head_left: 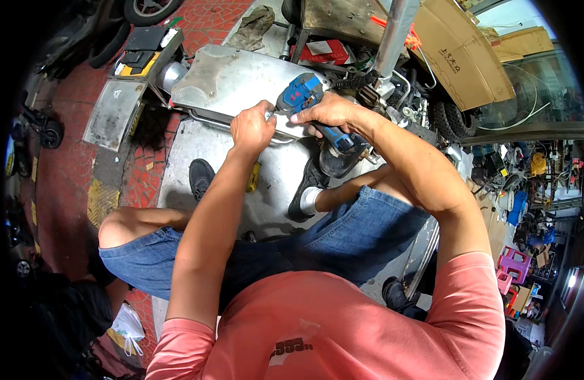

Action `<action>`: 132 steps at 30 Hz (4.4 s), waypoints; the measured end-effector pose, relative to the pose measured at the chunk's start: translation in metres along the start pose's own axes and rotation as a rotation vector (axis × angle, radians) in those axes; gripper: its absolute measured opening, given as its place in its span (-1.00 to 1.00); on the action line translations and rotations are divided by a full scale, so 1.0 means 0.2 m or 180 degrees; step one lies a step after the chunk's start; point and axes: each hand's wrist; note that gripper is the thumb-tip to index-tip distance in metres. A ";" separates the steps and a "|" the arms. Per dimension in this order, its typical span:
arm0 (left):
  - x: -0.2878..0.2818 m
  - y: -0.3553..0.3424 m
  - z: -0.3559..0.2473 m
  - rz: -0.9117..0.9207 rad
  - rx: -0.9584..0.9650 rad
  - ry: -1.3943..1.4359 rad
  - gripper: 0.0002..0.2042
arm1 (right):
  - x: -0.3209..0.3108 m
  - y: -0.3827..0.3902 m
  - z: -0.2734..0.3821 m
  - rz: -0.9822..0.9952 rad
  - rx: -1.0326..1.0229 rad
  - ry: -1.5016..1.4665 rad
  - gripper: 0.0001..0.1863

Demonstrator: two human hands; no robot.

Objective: The person selects a screw from a container of hardware and then uses a power drill to fasten a metal panel onto the body of a scooter. The person is sitting on the floor in a cluttered workshop environment.

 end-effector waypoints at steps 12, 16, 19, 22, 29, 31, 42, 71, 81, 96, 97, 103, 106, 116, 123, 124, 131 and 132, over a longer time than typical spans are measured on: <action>0.04 0.00 0.07 -0.0384 0.0464 -0.0008 -0.69 | 0.02 -0.04 -0.06 0.0142 -0.0262 -0.0372 -0.64; 0.04 0.01 0.05 -0.0294 0.0330 0.0242 -0.63 | 0.00 -0.04 -0.08 0.0113 -0.0268 -0.0347 -0.63; 0.04 0.02 0.10 -0.0327 0.0236 0.0453 -0.60 | 0.03 -0.03 -0.03 0.0240 -0.0330 -0.0471 -0.63; 0.04 0.03 0.09 -0.0410 0.0088 0.0770 -0.59 | 0.01 -0.03 -0.05 0.0288 -0.0278 -0.0562 -0.66; 0.13 0.00 0.29 -0.1323 -0.0283 0.1767 -0.73 | -0.03 -0.11 -0.07 0.0716 0.0191 -0.1461 -0.65; 0.16 -0.01 0.35 -0.1377 -0.0420 0.1917 -0.74 | -0.04 -0.11 -0.08 0.0763 0.0240 -0.1570 -0.66; 0.20 0.01 0.30 -0.1301 -0.0350 0.2077 -0.75 | -0.04 -0.08 0.10 -0.0694 -0.0426 0.1952 -0.22; 0.17 0.04 0.23 -0.0968 -0.0616 0.2093 -0.49 | 0.14 0.01 0.40 -0.1037 0.0413 0.2929 -0.62; 0.16 0.05 0.21 -0.1265 -0.0573 0.1931 -0.47 | 0.15 -0.14 0.42 -0.1194 0.0318 0.2840 -0.56; 0.24 0.01 0.37 -0.1688 -0.0887 0.3270 -0.76 | 0.02 -0.28 0.41 -0.0936 0.0163 0.2717 -0.55; 0.23 0.02 0.35 -0.1588 -0.0977 0.3145 -0.78 | -0.02 -0.37 0.36 -0.1086 0.0132 0.2704 -0.55; 0.18 0.04 0.39 -0.1510 -0.1192 0.2599 -0.73 | -0.03 -0.35 0.27 -0.0451 -0.0190 0.0980 -0.74; 0.20 0.05 0.41 -0.1339 -0.1323 0.2465 -0.69 | 0.05 -0.24 0.23 -0.0291 0.0139 -0.0327 -0.82; 0.24 0.01 0.33 -0.0892 -0.1846 0.3045 -0.61 | 0.15 -0.20 0.11 -0.0355 0.0132 -0.1312 -0.84; 0.08 0.10 0.14 -0.0977 -0.0243 0.0447 -0.69 | 0.10 -0.20 0.10 -0.0359 -0.0016 -0.1104 -0.84; 0.08 0.09 0.14 -0.1123 0.0209 0.0128 -0.68 | 0.09 -0.21 0.10 -0.0274 -0.0060 -0.1169 -0.84; 0.00 0.05 0.21 -0.0618 0.0588 -0.0699 -0.58 | 0.04 -0.28 0.04 -0.0322 0.0035 -0.0999 -0.76; -0.01 0.05 0.20 -0.0556 0.0578 -0.0731 -0.57 | 0.04 -0.28 0.04 -0.0334 0.0017 -0.0959 -0.74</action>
Point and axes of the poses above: each hand's wrist, its own y-axis away from the middle knuckle, its own x-axis out of the palm, z = x × y, and after that the axes turned 10 degrees about z, right-handed
